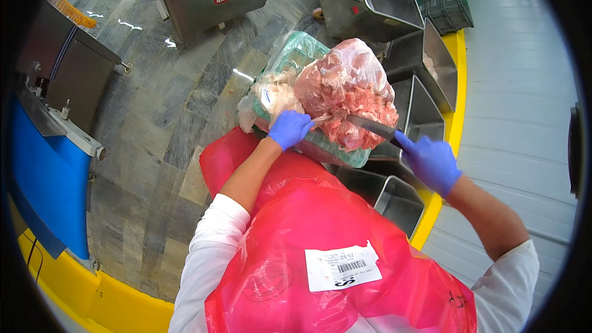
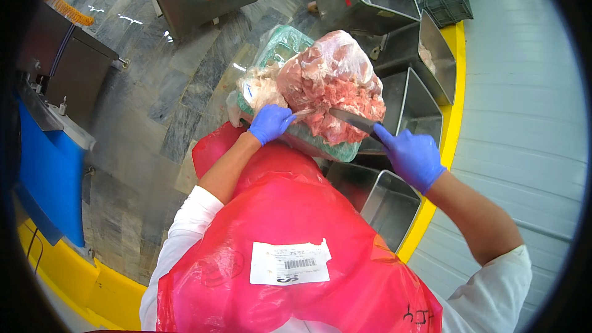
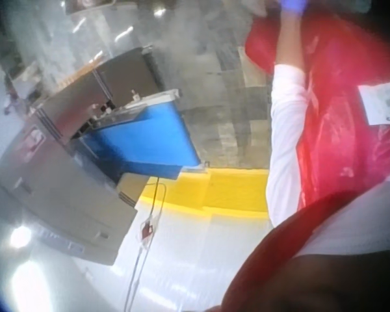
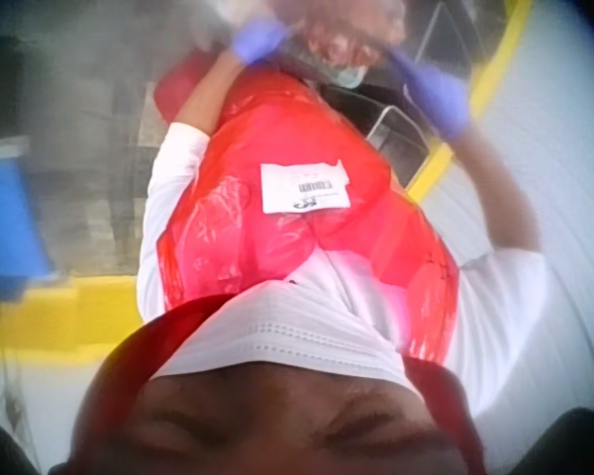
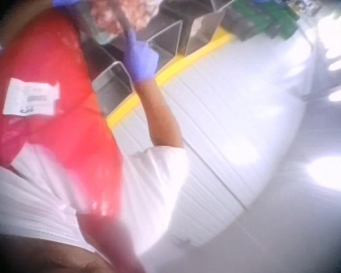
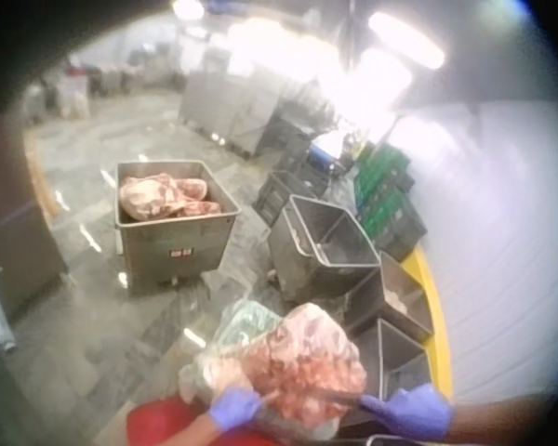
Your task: The person uses a knife to trim fat and separate portions from a large piece of raw meat on a cutting board. They place the trimmed pieces into a metal bin and then move the bin to another location.
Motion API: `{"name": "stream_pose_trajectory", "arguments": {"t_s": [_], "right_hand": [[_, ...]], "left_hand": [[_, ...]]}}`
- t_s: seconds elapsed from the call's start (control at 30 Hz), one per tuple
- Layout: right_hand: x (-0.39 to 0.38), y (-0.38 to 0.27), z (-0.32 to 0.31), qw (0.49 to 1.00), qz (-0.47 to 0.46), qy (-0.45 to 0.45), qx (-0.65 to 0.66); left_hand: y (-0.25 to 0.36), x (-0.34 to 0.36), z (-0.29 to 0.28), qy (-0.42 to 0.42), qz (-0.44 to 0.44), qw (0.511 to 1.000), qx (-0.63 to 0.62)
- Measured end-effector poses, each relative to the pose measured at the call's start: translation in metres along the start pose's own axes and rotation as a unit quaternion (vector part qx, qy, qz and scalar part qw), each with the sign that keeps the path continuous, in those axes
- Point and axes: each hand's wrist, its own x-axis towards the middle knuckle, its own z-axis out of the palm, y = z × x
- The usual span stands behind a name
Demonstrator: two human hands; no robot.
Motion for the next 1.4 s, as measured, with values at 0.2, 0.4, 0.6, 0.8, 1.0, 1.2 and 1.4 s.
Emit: {"name": "stream_pose_trajectory", "arguments": {"t_s": [0.2,0.4,0.6,0.8,1.0,1.2,1.4], "right_hand": [[-0.033,0.004,0.061,0.998,0.042,0.033,0.036],[-0.050,-0.009,0.112,0.989,0.084,0.066,0.099],[-0.053,-0.012,0.014,0.993,0.081,0.039,0.076],[-0.003,-0.031,-0.073,0.998,-0.006,-0.039,-0.047],[0.061,-0.089,-0.136,0.964,-0.078,-0.172,-0.189],[0.081,-0.064,-0.134,0.976,-0.076,-0.107,-0.175],[0.067,-0.057,-0.151,0.984,-0.001,-0.130,-0.121]], "left_hand": [[-0.012,-0.001,0.003,0.004,-0.006,1.000,-0.008],[-0.009,-0.002,0.003,0.014,-0.007,1.000,-0.012],[-0.008,0.000,0.005,0.005,-0.023,1.000,0.017],[0.032,0.013,0.000,0.031,-0.081,0.988,0.126],[0.003,0.003,0.019,-0.046,-0.057,0.996,0.044],[0.006,-0.001,0.012,-0.064,-0.066,0.995,0.040],[-0.003,-0.001,0.007,-0.023,-0.066,0.997,0.021]]}}
